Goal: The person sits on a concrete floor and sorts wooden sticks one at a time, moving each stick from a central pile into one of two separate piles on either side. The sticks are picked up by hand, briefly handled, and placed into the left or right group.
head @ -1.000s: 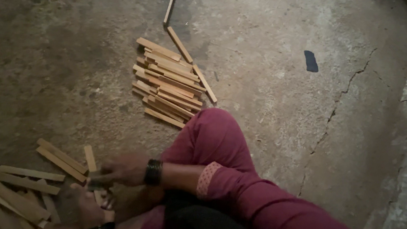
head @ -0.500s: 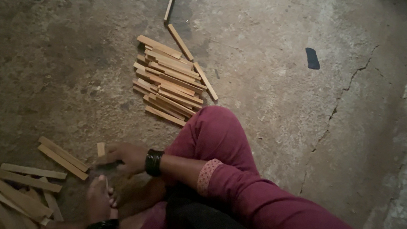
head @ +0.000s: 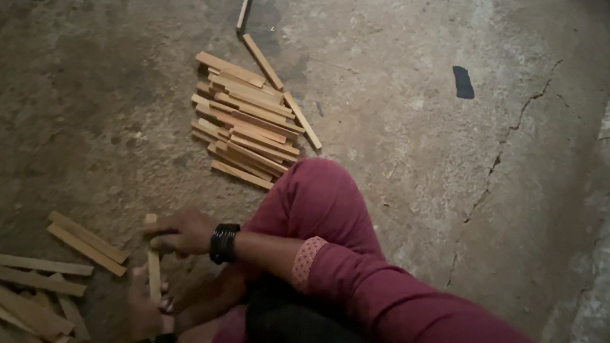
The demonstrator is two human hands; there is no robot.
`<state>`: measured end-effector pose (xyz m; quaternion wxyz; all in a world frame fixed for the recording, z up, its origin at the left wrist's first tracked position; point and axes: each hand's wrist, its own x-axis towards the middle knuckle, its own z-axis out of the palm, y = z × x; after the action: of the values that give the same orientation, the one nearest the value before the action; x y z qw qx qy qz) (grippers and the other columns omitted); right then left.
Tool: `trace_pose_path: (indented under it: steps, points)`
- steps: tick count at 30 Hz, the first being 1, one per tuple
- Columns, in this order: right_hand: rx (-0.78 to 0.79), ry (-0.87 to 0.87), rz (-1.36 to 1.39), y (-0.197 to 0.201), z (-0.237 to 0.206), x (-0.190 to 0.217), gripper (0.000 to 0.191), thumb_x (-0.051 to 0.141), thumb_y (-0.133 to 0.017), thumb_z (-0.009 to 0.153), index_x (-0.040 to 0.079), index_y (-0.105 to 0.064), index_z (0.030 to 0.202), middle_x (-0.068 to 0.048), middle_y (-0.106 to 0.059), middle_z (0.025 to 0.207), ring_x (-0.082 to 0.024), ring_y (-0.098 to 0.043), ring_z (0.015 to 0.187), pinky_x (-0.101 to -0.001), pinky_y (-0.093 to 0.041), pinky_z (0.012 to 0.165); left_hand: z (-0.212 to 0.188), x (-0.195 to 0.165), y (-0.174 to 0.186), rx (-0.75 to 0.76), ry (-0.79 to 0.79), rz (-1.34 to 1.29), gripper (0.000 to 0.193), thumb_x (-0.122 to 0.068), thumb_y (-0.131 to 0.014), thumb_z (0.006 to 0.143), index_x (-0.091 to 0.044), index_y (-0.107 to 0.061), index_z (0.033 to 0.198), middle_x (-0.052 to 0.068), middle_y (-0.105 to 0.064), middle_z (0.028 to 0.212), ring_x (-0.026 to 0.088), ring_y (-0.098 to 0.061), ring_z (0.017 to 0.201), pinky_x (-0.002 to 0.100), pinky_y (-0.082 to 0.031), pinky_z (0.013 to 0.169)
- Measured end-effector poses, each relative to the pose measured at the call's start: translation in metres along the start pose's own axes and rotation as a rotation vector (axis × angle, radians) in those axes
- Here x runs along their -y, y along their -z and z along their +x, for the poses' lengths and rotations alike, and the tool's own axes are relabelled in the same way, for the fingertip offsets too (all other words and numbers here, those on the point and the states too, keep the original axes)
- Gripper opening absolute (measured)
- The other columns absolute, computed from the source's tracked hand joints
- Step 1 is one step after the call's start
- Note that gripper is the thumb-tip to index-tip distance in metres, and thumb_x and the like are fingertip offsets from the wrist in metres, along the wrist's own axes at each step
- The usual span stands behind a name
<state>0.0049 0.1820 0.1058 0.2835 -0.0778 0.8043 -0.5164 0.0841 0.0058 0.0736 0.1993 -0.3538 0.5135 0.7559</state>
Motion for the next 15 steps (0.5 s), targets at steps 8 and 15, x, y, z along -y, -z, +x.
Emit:
trace_pose_path:
  steps: [8,15]
  points:
    - [-0.17,0.01,-0.009,-0.011,0.009,-0.015,0.035,0.038,-0.063,0.099,0.033,-0.07,0.133,-0.008,-0.082,0.108,-0.015,-0.077,0.076,-0.0322,-0.061,0.069,-0.016,-0.014,-0.009,0.019,0.039,0.006,0.071,-0.067,-0.035,0.106,-0.006,-0.059,0.133,-0.004,-0.043,0.067,0.009,-0.033,0.048,0.025,-0.028,0.042]
    - [-0.066,0.144,-0.25,-0.006,0.0,-0.003,0.031,0.039,-0.067,0.094,0.031,-0.077,0.121,-0.007,-0.081,0.1,-0.022,-0.073,0.076,-0.0373,-0.057,0.068,-0.019,-0.023,-0.019,-0.111,0.135,0.023,0.076,-0.07,-0.034,0.104,-0.003,-0.057,0.131,-0.002,-0.045,0.068,0.01,-0.035,0.049,0.026,-0.028,0.044]
